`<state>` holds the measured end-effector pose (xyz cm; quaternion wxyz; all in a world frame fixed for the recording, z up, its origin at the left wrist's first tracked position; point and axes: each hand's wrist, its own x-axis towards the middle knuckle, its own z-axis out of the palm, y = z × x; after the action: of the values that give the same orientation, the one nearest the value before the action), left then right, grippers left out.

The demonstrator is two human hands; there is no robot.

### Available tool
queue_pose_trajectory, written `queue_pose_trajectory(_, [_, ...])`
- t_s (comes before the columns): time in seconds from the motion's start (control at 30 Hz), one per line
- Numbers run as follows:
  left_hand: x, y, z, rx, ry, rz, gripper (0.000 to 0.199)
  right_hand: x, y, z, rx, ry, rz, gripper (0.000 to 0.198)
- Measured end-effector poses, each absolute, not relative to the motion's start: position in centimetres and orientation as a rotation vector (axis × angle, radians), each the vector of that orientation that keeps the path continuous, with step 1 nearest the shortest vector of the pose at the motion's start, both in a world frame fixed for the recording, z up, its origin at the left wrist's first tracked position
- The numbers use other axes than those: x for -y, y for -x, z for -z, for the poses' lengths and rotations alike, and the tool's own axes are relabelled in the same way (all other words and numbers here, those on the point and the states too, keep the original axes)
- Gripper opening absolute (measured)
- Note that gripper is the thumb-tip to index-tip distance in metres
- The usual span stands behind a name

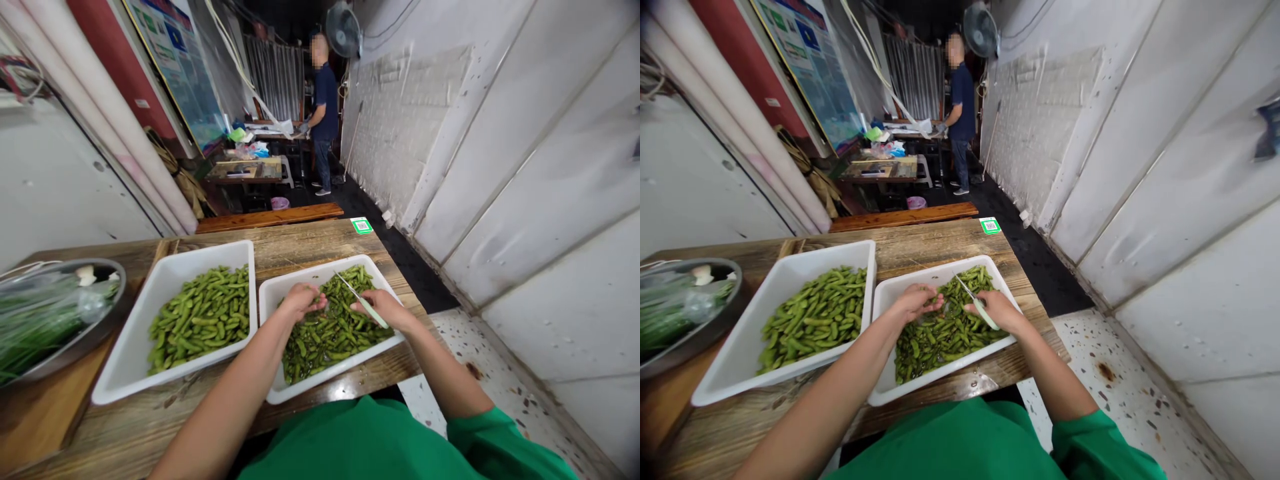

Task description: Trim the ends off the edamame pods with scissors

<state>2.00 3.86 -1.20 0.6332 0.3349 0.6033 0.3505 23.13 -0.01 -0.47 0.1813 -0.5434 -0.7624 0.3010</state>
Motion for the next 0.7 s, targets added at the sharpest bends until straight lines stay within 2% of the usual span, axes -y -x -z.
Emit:
queue_pose_trajectory(0.1, [-4.5,-2.5,2.3,-1.659,-1.114,-0.839,0.016,0.1,-23.3,0.3,2.111,1.512,-0.911,0.040])
queue_pose_trajectory(0.27, [-5.0,-4.2,3.6,-1.824,-1.681,-0.488,0.016,0.3,-23.4,0.5,2.090,1.488,-0.969,0.039])
queue_pose_trajectory(0.47, [-4.6,-4.6,3.6,-1.774,-1.720,-0.442,0.017,0.1,-23.5,0.8,2.107,1.504,-0.948,0.039])
queue_pose_trajectory(0.7, [-3.9,-2.2,2.4,-1.547,-1.524,-0.801,0.030,0.1,-23.6,0.7,2.070,1.505,-0.999,0.039])
